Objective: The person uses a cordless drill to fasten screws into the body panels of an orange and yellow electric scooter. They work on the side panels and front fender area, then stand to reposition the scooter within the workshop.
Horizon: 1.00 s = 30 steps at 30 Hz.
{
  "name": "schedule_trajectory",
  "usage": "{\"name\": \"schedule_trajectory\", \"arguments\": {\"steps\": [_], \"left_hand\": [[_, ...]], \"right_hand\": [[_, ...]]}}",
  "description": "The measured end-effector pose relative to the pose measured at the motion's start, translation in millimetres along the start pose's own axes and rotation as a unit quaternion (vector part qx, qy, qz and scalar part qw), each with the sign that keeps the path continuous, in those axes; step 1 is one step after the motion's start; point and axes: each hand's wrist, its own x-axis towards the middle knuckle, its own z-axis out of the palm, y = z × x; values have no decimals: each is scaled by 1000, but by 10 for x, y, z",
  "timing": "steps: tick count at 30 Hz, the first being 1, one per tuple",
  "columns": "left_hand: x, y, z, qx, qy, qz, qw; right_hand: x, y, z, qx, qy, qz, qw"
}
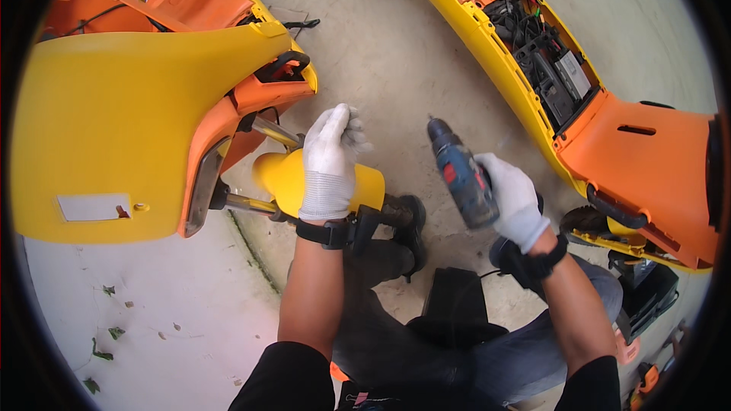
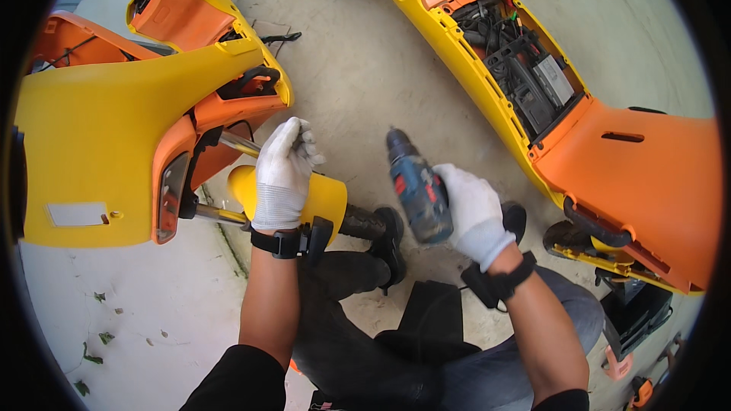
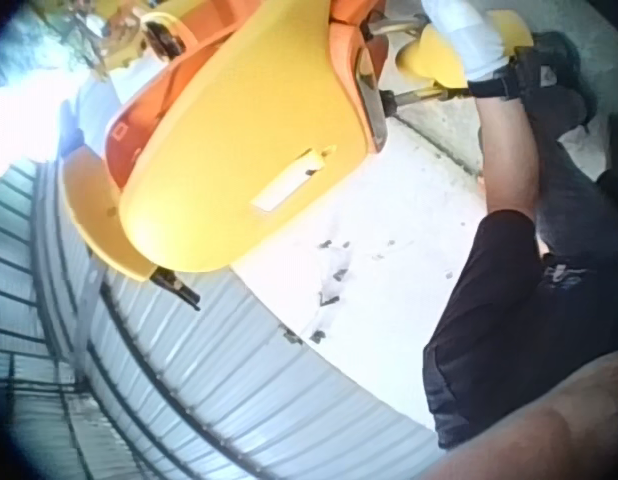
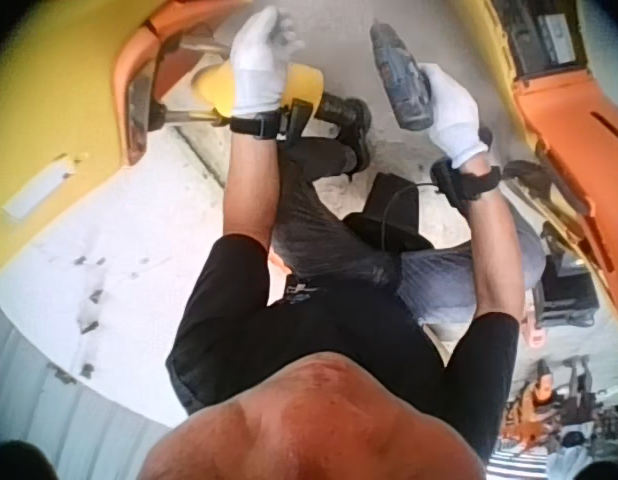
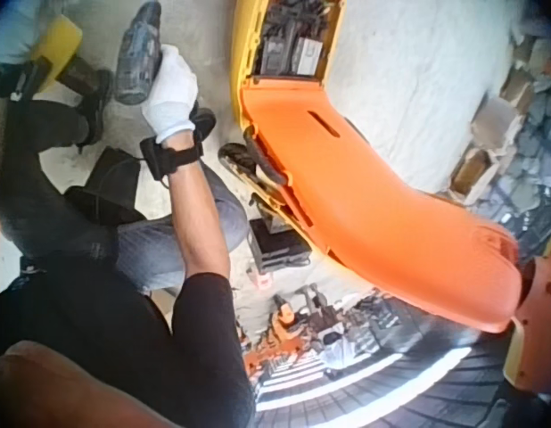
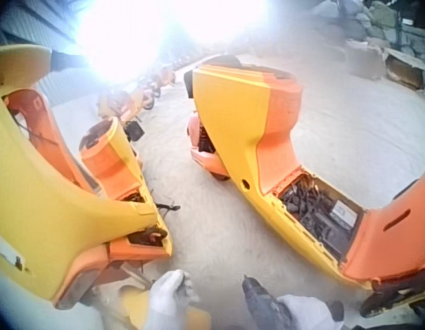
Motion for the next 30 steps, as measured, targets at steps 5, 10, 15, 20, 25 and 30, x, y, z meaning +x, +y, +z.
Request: {"name": "schedule_trajectory", "arguments": {"steps": [5, 10, 15, 20, 25, 30], "left_hand": [[-81, 312, -244, 312, -20, 15, 950], [-82, 415, -621, 620, -48, 212, 754], [-88, 5, -831, 675, -45, 350, 648], [-53, 7, -885, 677, -36, 315, 664], [61, 11, -963, 655, 0, 235, 718], [75, -23, -967, 654, 33, 203, 728]], "right_hand": [[140, 858, 748, -168, -76, 183, 966], [344, 1097, 1185, -254, -85, 196, 943], [526, 1361, 1730, -301, -70, 174, 935], [649, 1726, 2039, -348, -52, 127, 927], [570, 1945, 2072, -327, -27, 132, 935], [661, 1668, 2096, -253, -4, 208, 945]]}}
